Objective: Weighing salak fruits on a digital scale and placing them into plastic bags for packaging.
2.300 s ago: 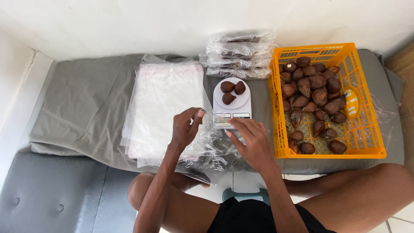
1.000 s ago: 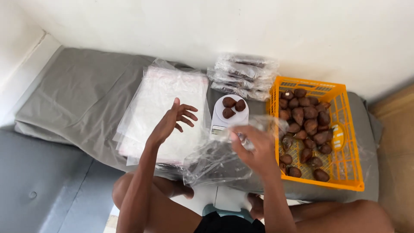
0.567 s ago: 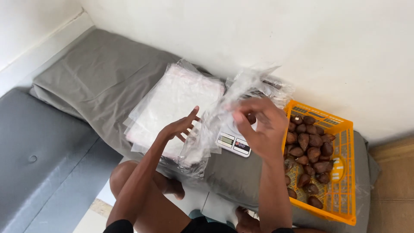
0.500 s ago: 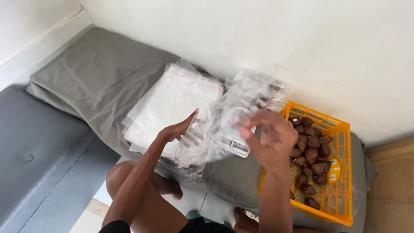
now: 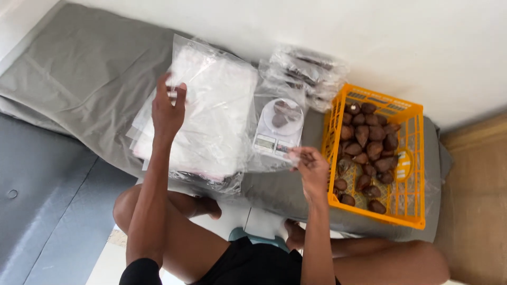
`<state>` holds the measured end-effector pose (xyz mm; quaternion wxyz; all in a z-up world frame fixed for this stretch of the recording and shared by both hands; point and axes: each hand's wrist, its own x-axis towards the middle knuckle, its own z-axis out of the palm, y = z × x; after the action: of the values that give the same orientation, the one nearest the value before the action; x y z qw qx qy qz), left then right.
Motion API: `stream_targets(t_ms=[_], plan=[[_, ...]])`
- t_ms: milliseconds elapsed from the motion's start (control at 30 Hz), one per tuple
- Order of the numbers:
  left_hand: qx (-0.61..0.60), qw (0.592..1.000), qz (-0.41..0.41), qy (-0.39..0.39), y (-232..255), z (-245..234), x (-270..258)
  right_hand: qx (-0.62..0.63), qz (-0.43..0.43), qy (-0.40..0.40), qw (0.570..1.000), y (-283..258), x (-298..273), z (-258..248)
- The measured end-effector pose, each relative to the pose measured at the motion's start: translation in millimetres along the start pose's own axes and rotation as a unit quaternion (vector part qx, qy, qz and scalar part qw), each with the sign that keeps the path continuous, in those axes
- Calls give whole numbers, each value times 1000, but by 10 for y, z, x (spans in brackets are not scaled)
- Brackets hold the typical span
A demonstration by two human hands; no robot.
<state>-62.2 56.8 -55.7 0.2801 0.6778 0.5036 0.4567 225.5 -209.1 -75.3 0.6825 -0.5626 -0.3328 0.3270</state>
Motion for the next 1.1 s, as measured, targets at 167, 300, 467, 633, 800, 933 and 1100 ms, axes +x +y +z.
stream_targets(t_ms=[167,300,467,633,800,933,1100], plan=[[338,921,194,14,282,195,-259,-50,11,41,998,340,3,205],[192,948,127,-218,371,674,-783,-73,10,47,996,568,-64,456],[175,912,223,-295,557,944,-1118,-150,-20,-14,988,762,-59,514],[129,897,161,-390,561,939,-1014,-164,-12,-17,986,868,-81,533],[132,885,128,-429,773,757,-942,-114,12,-25,993,629,-60,561],[135,893,142,-406,701,807,-995,-61,68,3,996,862,-68,496],[129,939,143,-286,702,802,-962,-33,99,45,994,793,-55,442]])
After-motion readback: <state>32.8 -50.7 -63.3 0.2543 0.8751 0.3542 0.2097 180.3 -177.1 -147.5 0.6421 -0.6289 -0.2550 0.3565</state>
